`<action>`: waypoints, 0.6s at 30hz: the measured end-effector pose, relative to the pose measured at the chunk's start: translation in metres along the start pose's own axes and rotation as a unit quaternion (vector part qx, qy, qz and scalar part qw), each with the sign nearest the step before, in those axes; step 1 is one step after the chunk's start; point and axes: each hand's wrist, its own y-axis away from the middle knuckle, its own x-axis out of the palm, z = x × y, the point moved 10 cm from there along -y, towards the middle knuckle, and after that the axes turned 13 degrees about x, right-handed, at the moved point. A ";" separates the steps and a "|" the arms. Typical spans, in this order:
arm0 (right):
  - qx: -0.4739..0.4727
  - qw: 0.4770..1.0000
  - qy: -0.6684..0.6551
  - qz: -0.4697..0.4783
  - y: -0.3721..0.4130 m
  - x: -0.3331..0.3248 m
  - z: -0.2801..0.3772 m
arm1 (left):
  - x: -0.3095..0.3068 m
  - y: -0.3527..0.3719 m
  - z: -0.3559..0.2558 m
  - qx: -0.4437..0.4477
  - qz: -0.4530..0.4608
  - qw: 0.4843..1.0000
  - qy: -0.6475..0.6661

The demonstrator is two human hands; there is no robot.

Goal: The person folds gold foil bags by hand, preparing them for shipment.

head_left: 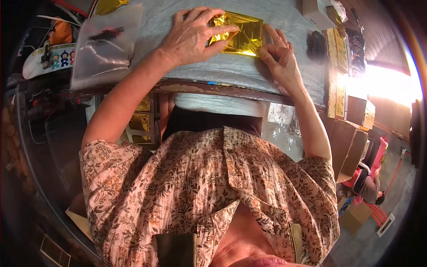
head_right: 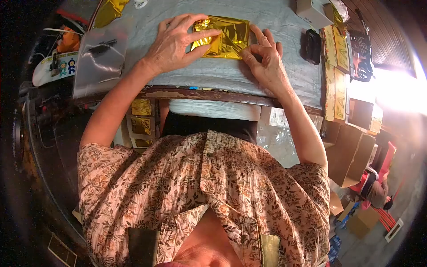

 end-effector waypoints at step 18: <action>0.015 0.999 0.032 -0.013 0.005 -0.003 -0.020 | 0.004 -0.004 -0.002 0.007 0.023 1.000 -0.021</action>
